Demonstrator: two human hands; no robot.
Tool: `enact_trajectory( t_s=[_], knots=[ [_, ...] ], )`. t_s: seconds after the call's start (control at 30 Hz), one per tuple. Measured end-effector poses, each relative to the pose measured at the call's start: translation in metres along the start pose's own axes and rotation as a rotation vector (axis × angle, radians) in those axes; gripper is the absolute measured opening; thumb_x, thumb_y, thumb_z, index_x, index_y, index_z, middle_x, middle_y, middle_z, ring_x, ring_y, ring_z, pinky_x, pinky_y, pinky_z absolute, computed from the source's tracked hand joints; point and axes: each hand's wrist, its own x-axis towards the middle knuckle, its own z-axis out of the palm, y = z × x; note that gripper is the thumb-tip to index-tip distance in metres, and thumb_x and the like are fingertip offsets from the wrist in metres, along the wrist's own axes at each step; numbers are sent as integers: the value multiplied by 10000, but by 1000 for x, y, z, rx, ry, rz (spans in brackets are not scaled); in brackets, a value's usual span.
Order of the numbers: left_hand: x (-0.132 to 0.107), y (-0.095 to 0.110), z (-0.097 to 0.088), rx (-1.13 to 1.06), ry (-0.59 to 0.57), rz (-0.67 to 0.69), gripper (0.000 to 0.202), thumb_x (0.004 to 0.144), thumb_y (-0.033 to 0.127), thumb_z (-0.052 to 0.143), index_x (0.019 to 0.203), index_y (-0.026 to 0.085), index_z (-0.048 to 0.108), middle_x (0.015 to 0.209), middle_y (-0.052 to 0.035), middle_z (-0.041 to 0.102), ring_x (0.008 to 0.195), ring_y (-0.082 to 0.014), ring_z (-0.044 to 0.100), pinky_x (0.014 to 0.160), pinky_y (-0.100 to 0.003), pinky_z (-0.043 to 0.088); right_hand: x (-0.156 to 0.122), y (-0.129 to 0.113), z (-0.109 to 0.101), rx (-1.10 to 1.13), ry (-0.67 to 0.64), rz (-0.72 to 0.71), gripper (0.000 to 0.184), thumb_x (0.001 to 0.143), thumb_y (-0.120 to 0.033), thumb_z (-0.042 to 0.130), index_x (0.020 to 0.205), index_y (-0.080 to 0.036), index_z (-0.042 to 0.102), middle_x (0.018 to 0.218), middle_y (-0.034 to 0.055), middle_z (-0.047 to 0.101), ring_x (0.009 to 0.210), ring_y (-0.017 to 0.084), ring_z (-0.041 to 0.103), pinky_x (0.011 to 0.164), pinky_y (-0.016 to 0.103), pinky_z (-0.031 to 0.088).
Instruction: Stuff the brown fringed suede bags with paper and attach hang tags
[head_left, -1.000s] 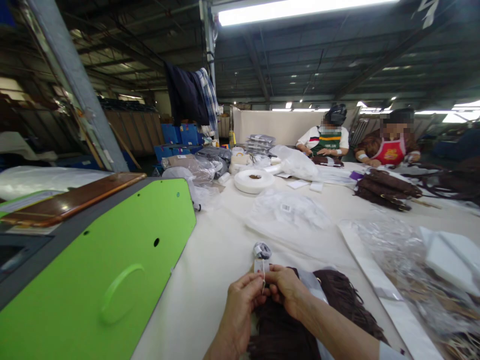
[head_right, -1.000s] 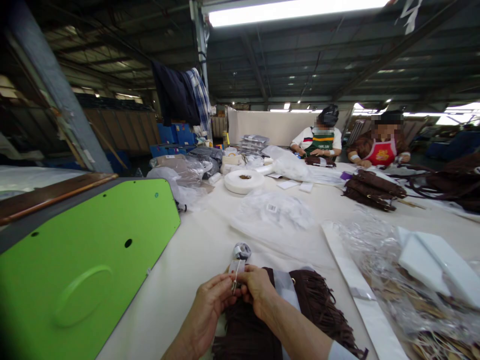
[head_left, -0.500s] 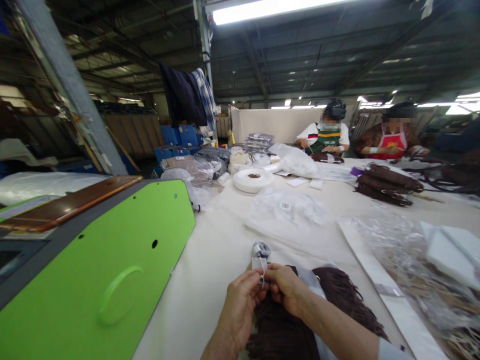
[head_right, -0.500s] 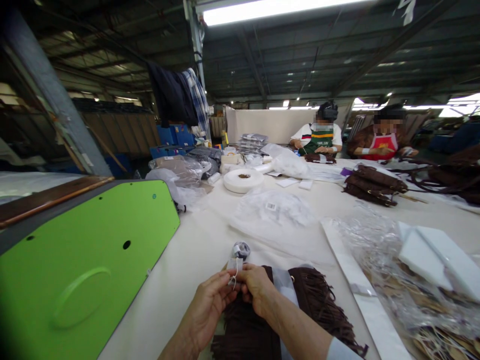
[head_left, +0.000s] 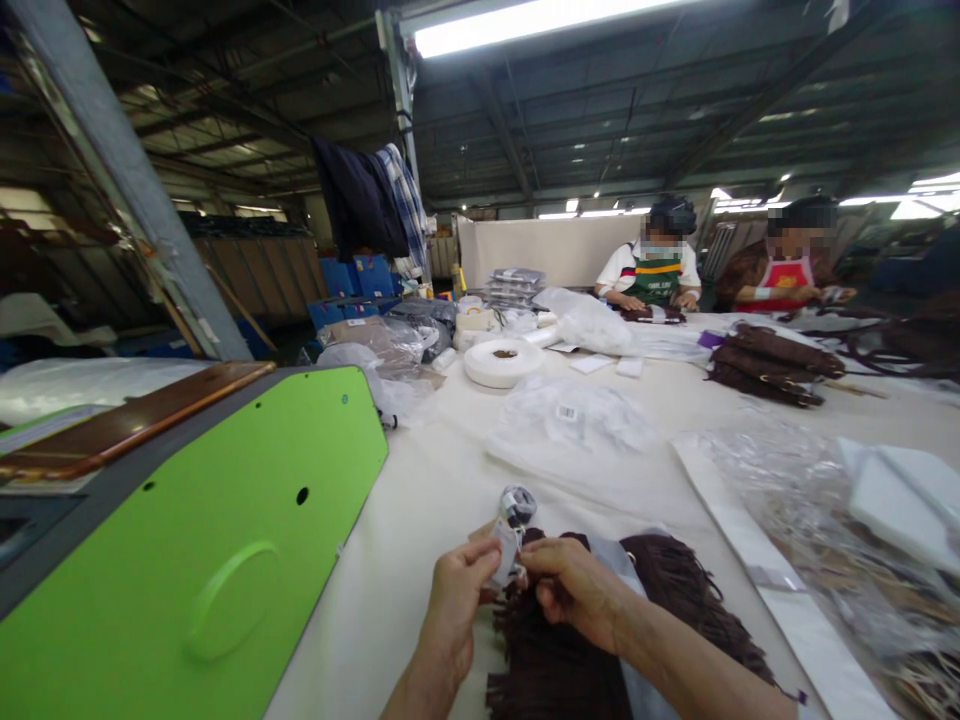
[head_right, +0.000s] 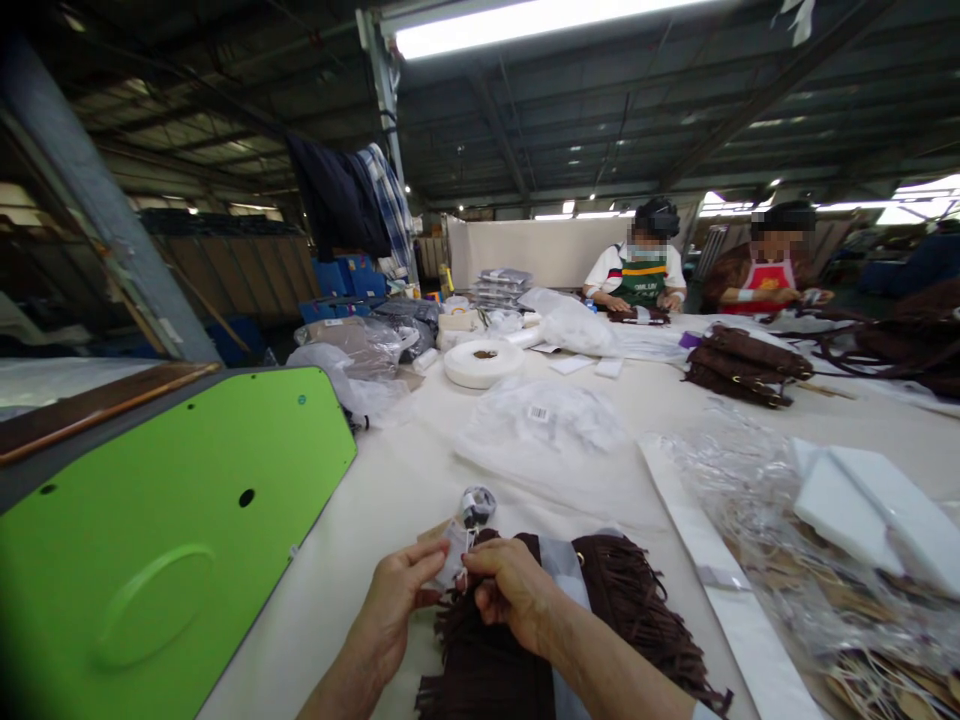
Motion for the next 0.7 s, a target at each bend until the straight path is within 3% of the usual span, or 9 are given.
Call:
enact_trajectory(
  t_s=[0.1, 0.2, 0.3, 0.4, 0.5, 0.6, 0.7],
  knots=[
    [8, -9, -7, 47, 79, 54, 369, 485, 287, 691, 810, 113, 712, 724, -65, 686, 628, -178, 582, 623, -282, 428, -2, -3, -7, 48, 51, -48, 65, 658, -149, 572, 722, -140, 569, 582, -10, 589, 367, 34, 441, 353, 149, 306],
    [3, -10, -19, 138, 195, 109, 243, 484, 236, 676, 710, 155, 714, 656, -37, 673, 624, -195, 573, 652, -298, 425, -1, -6, -15, 103, 186, -104, 138, 654, -128, 573, 784, -167, 549, 626, -23, 587, 449, 48, 526, 421, 151, 381],
    [-13, -6, -39, 335, 253, 230, 158, 550, 296, 659, 677, 222, 716, 721, -21, 690, 712, -230, 598, 699, -301, 441, -1, -8, -25, 115, 292, -150, 201, 635, -135, 596, 825, -179, 548, 679, -13, 602, 527, 79, 593, 492, 183, 443],
    [-28, -1, -61, 562, 366, 386, 172, 642, 393, 594, 702, 273, 700, 796, 13, 696, 769, -238, 610, 735, -295, 457, -8, -9, -40, 68, 351, -229, 172, 616, -160, 604, 787, -166, 580, 649, -6, 599, 549, 95, 595, 491, 189, 422],
    [-32, 2, -81, 673, 458, 346, 245, 688, 439, 539, 802, 276, 681, 790, 15, 692, 757, -244, 617, 721, -311, 467, -23, -10, -62, -31, 412, -325, 123, 628, -204, 579, 744, -166, 596, 577, -15, 580, 523, 101, 556, 467, 201, 372],
    [-26, 3, -93, 915, 419, 286, 301, 724, 417, 476, 905, 280, 673, 859, -29, 692, 778, -282, 629, 701, -370, 475, -46, -7, -90, -178, 469, -407, 115, 648, -241, 560, 732, -181, 612, 550, -16, 581, 522, 127, 532, 502, 243, 378],
    [-14, 7, -83, 1155, 442, 451, 321, 718, 369, 446, 854, 200, 683, 1215, -158, 559, 1100, -407, 500, 861, -522, 395, -68, 3, -117, -312, 535, -484, 86, 629, -245, 601, 697, -205, 634, 661, 9, 617, 661, 178, 562, 645, 304, 420]
  ],
)
